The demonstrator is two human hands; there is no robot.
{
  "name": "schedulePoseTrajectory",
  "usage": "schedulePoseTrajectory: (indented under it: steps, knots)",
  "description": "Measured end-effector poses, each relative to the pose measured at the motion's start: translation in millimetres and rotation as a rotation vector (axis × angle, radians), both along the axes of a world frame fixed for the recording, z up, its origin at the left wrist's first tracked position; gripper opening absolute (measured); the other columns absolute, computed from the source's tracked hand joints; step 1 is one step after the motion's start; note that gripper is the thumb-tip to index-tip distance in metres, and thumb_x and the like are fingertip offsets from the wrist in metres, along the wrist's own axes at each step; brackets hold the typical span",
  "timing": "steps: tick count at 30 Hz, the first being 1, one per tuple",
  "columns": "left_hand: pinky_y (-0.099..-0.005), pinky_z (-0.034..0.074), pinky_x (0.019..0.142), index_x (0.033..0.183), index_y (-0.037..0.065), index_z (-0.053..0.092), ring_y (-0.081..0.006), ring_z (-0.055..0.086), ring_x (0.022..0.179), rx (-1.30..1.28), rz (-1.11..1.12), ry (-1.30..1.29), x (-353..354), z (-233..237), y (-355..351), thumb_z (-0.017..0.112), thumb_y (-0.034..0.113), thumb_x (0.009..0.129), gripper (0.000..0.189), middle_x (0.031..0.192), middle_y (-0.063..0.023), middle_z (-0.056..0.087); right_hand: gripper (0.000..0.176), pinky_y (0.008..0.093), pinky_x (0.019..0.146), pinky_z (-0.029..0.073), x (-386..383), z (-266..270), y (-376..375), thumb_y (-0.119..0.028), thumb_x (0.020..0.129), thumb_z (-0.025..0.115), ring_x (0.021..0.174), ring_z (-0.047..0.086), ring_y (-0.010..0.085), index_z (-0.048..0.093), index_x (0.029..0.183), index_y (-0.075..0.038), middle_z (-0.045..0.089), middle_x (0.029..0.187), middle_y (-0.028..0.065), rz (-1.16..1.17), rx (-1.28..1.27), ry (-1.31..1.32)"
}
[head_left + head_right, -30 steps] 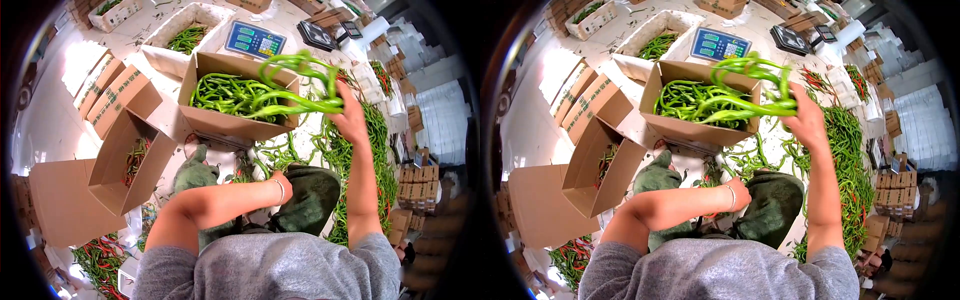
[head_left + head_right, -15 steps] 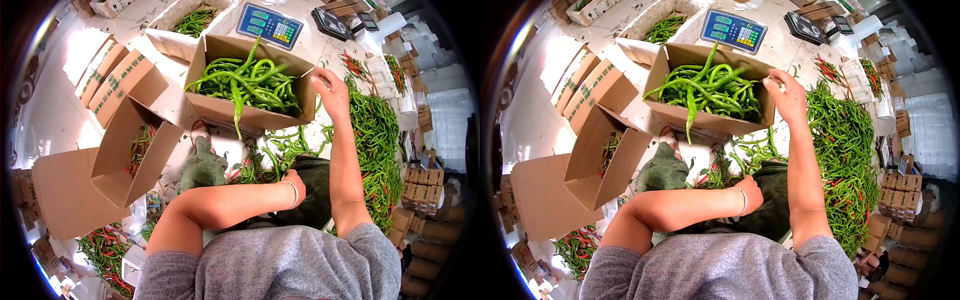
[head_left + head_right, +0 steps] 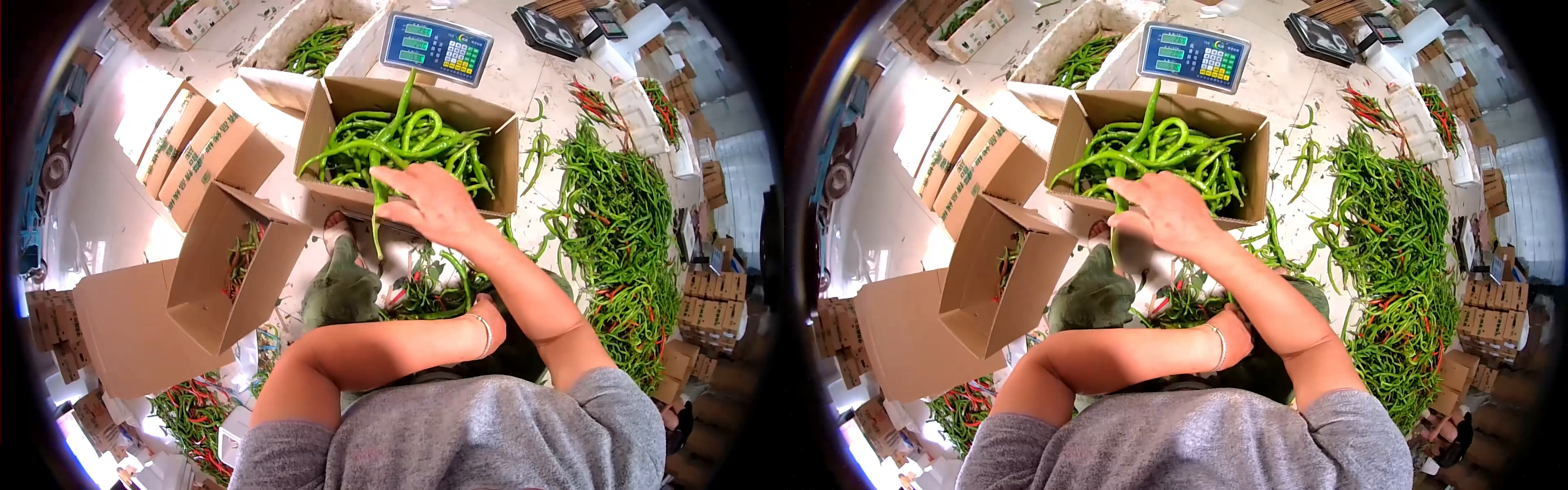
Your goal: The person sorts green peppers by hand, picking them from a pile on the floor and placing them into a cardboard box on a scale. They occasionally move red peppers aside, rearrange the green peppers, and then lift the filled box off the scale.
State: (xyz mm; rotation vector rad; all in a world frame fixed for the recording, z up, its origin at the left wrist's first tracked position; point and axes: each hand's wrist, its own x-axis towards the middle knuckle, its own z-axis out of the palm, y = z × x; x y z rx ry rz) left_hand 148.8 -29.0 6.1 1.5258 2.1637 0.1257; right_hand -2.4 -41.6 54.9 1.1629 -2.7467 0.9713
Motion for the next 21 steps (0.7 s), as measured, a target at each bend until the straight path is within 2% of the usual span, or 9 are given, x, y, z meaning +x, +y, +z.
schedulePoseTrajectory:
  steps: [2,5,8,10,12,14,18,20,21]
  knots:
    - [-0.0462,0.041,0.087,0.108,0.012,0.068,-0.0287,0.051,0.114,0.029,-0.009,0.069,-1,-5,-2,0.057,0.018,0.080,0.030,0.122,-0.0082,0.058,0.049,0.0412,0.069,0.041,0,-6,-6,-0.043,0.082,0.062,0.077,0.050,0.0304,0.057,0.118,-0.010,0.050,0.078,0.0119,-0.024,-0.068,0.040]
    - [-0.0453,0.039,0.088,0.113,0.011,0.066,-0.0302,0.047,0.117,-0.121,-0.123,0.001,-12,9,2,0.055,0.019,0.082,0.034,0.127,-0.0071,0.055,0.045,0.0391,0.069,0.042,-1,-8,-1,-0.040,0.083,0.062,0.081,0.051,0.0291,0.058,0.116,-0.010,0.051,0.082,0.0105,-0.068,-0.055,0.054]
    - [-0.0457,0.036,0.095,0.117,0.012,0.064,-0.0299,0.043,0.123,-0.221,-0.059,-0.040,-8,7,8,0.053,0.019,0.084,0.035,0.133,-0.0060,0.051,0.043,0.0380,0.070,0.043,0,-11,3,-0.038,0.083,0.062,0.082,0.052,0.0285,0.059,0.116,-0.012,0.053,0.084,0.0096,-0.063,-0.050,0.064]
    - [-0.0463,0.033,0.099,0.119,0.012,0.062,-0.0293,0.040,0.127,-0.090,-0.036,-0.022,-5,-1,7,0.052,0.018,0.084,0.037,0.136,-0.0054,0.048,0.043,0.0375,0.071,0.042,5,-6,0,-0.039,0.083,0.062,0.082,0.052,0.0283,0.059,0.117,-0.013,0.054,0.085,0.0095,-0.028,-0.065,0.015]
    - [-0.0470,0.030,0.102,0.121,0.012,0.061,-0.0288,0.036,0.130,0.104,0.053,0.046,5,-23,9,0.052,0.018,0.085,0.038,0.138,-0.0052,0.045,0.055,0.0409,0.074,0.041,9,-3,-9,-0.056,0.082,0.054,0.083,0.052,0.0309,0.059,0.121,-0.018,0.054,0.087,0.0112,-0.032,0.077,-0.023]
    - [-0.0476,0.028,0.104,0.122,0.011,0.060,-0.0285,0.033,0.132,0.365,0.206,0.168,18,-55,15,0.052,0.017,0.085,0.038,0.140,-0.0052,0.043,0.059,0.0435,0.074,0.041,10,-8,-16,-0.062,0.080,0.052,0.083,0.051,0.0324,0.060,0.116,-0.017,0.054,0.088,0.0126,-0.030,0.168,-0.047]
    - [-0.0462,0.029,0.102,0.116,0.010,0.063,-0.0274,0.037,0.129,0.212,0.106,0.132,14,-52,15,0.053,0.018,0.084,0.034,0.138,-0.0072,0.045,0.034,0.0430,0.073,0.043,-1,-17,-19,-0.041,0.082,0.057,0.083,0.053,0.0318,0.059,0.099,-0.011,0.054,0.085,0.0134,-0.027,0.130,-0.144]
    - [-0.0449,0.034,0.098,0.111,0.011,0.066,-0.0267,0.045,0.122,-0.031,-0.065,0.048,-6,5,-1,0.055,0.018,0.084,0.031,0.130,-0.0085,0.053,0.020,0.0428,0.072,0.044,-13,-19,-7,-0.025,0.081,0.058,0.082,0.054,0.0316,0.056,0.092,-0.009,0.054,0.083,0.0137,0.040,0.078,-0.226]
    - [-0.0442,0.036,0.094,0.108,0.011,0.067,-0.0261,0.049,0.116,-0.109,-0.096,0.014,-11,20,-2,0.055,0.019,0.083,0.029,0.123,-0.0080,0.056,0.017,0.0420,0.074,0.045,-17,-13,1,-0.009,0.074,0.055,0.082,0.056,0.0318,0.053,0.091,-0.008,0.055,0.081,0.0136,0.071,0.006,-0.187]
